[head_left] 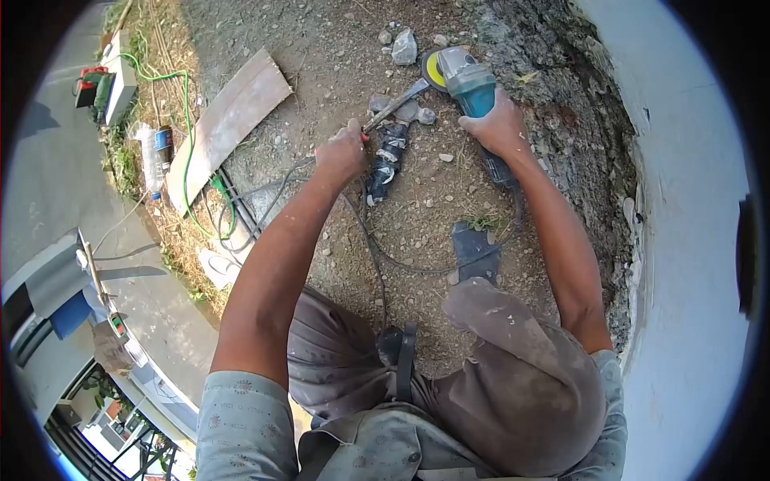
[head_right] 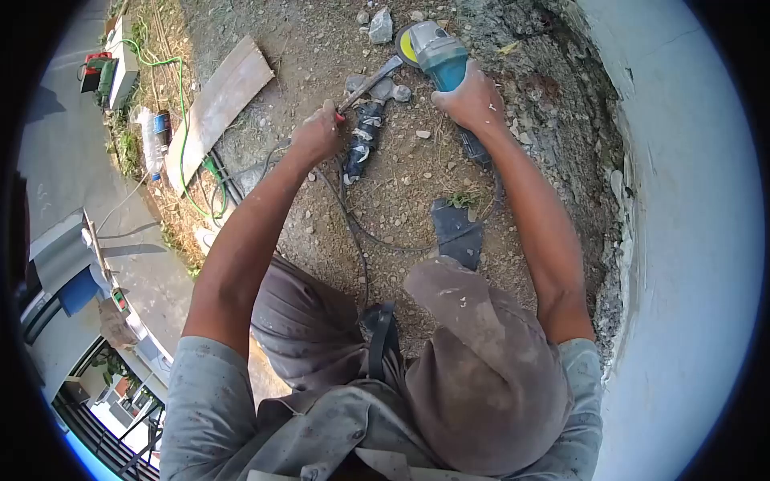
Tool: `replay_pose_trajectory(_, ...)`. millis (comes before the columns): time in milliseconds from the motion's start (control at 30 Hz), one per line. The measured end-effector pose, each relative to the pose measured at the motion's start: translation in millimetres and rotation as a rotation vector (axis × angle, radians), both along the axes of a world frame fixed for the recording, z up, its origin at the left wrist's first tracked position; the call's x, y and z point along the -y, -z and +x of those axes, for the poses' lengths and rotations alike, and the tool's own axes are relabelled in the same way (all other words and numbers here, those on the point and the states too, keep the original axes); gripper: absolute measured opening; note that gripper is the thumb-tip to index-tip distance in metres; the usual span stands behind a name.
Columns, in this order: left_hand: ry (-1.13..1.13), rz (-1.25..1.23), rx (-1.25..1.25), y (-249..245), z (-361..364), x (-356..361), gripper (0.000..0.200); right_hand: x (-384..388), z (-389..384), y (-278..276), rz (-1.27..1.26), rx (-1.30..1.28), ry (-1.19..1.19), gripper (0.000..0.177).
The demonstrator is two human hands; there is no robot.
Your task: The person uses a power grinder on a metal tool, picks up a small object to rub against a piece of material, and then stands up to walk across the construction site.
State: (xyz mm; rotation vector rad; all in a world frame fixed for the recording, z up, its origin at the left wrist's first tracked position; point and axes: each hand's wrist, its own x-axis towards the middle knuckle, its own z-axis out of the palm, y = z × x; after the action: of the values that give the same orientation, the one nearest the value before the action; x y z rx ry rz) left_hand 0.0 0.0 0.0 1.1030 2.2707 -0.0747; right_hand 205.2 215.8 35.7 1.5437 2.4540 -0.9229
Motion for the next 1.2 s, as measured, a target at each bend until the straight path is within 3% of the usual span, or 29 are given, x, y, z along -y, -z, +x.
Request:
replay_pose_trajectory(167, 0.136, -0.058, 0.059, -10.1, -12.1, -0.3, 0.03, -0.3, 16.3, -9.4, -0.003, -0.004, 0.042, 0.085)
replay_pose_trajectory(367, 0.115, -0.129, -0.005, -21.8, -5.2, -13.8, 0.029, 22.7, 34.4, -13.9, -0.034, -0.027, 0.044, 0.092)
replay_pose_trajectory(567, 0.144, -0.052, 0.048, 16.8, -9.6, -21.3, 0.036, 32.1, 40.9, -15.9, -0.05, -0.004, 0.028, 0.091)
replay_pose_trajectory(767, 0.116, -0.007, 0.006, 10.5, -2.1, -18.6, 0.036, 36.4, 39.7, -13.8, 0.004, -0.014, 0.004, 0.074)
replay_pose_trajectory(867, 0.094, -0.034, -0.022, 10.0, -0.3, -20.0, 0.039, 32.1, 36.9, -15.7, -0.048, 0.034, -0.005, 0.089)
replay_pose_trajectory(1200, 0.075, -0.04, -0.017, 3.1, 2.3, -20.1, 0.042, 28.7, 31.6, -14.6, -0.041, 0.021, -0.012, 0.087)
